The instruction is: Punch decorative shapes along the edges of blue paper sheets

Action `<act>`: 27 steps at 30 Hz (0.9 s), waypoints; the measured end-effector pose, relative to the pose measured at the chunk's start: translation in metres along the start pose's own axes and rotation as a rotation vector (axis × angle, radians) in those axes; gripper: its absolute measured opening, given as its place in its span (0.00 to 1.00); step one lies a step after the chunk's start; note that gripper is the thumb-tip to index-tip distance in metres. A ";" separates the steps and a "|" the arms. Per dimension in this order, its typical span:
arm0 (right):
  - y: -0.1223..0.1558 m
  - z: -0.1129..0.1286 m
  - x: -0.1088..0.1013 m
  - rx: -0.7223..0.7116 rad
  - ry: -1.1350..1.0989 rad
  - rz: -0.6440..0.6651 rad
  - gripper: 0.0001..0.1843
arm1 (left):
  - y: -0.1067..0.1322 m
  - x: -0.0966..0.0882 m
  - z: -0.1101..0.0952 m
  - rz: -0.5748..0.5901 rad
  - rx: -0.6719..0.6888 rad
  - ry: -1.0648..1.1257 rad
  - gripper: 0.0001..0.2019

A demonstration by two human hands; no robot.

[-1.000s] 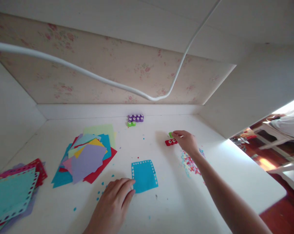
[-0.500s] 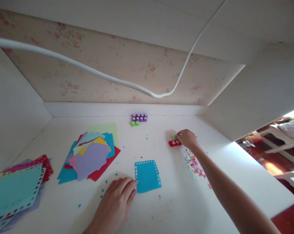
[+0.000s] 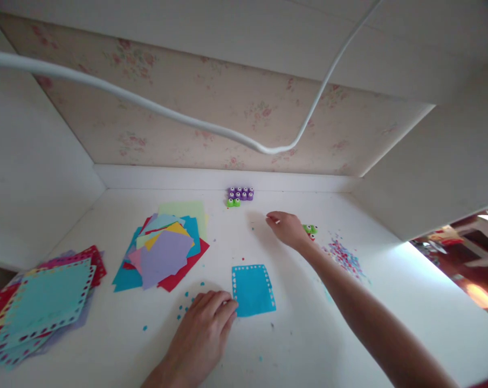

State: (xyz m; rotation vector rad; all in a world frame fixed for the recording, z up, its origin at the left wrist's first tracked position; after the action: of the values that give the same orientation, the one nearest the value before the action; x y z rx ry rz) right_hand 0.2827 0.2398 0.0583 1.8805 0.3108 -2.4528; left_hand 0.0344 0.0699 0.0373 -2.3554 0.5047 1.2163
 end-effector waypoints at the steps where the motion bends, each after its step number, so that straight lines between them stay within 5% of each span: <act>1: -0.011 0.014 0.008 -0.037 -0.021 0.011 0.16 | 0.001 0.001 -0.001 -0.006 0.000 0.004 0.10; 8: -0.084 0.067 0.044 -0.105 -0.082 0.042 0.25 | 0.006 0.013 -0.004 -0.047 0.005 -0.053 0.11; 14: -0.087 0.069 0.053 -0.052 -0.132 0.034 0.15 | 0.008 0.019 -0.005 -0.045 0.015 -0.130 0.13; 20: -0.049 0.068 0.036 -0.030 -0.290 -0.073 0.17 | 0.008 0.009 -0.010 -0.089 -0.006 -0.093 0.12; 27: 0.063 0.113 0.030 -0.264 -0.636 0.058 0.25 | 0.003 -0.020 0.022 -0.317 -0.178 0.016 0.16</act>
State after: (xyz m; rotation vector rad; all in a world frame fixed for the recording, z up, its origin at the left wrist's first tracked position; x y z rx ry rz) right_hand 0.1762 0.1611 0.0485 0.9313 0.4990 -2.6399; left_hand 0.0072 0.0815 0.0413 -2.4737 0.0229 1.1334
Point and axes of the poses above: each hand's wrist, its own y-axis away from the middle knuckle, its own x-axis out of the palm, z = x × y, the point moved 7 cm from there along -y, towards the middle knuckle, and after that the axes turned 8 degrees about -x, right-handed, at the moved point
